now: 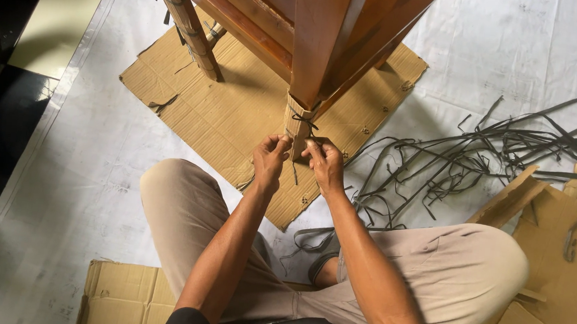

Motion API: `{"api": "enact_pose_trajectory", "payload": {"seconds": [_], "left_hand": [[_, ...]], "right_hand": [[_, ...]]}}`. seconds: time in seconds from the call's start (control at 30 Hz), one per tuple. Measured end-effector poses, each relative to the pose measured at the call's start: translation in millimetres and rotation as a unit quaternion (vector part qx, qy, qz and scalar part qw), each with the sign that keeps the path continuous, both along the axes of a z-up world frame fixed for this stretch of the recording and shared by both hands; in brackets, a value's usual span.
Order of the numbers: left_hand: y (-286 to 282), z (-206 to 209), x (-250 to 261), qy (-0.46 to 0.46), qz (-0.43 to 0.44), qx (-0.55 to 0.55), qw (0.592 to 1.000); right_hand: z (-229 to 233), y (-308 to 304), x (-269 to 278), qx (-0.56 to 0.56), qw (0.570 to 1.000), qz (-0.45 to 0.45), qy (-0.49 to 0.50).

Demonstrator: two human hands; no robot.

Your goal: Wrapping furniture legs with protective cardboard and tying them with string.

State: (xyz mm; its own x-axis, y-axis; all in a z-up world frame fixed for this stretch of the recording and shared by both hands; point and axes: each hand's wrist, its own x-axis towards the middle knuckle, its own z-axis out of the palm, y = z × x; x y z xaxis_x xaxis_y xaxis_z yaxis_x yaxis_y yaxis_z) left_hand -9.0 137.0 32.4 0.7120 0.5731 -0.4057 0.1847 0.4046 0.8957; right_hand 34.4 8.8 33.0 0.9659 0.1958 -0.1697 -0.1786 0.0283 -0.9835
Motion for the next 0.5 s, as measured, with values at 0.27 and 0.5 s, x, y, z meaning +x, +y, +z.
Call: {"api": "enact_pose_trajectory", "payload": {"seconds": [0.27, 0.5], "left_hand": [[0, -3, -1, -0.002, -0.010, 0.034, 0.999], [-2, 7, 0, 0.021, -0.024, 0.079, 0.996]], "right_hand": [[5, 9, -13, -0.099, 0.993, 0.023, -0.064], [-1, 13, -16, -0.215, 0.964, 0.018, -0.157]]}}
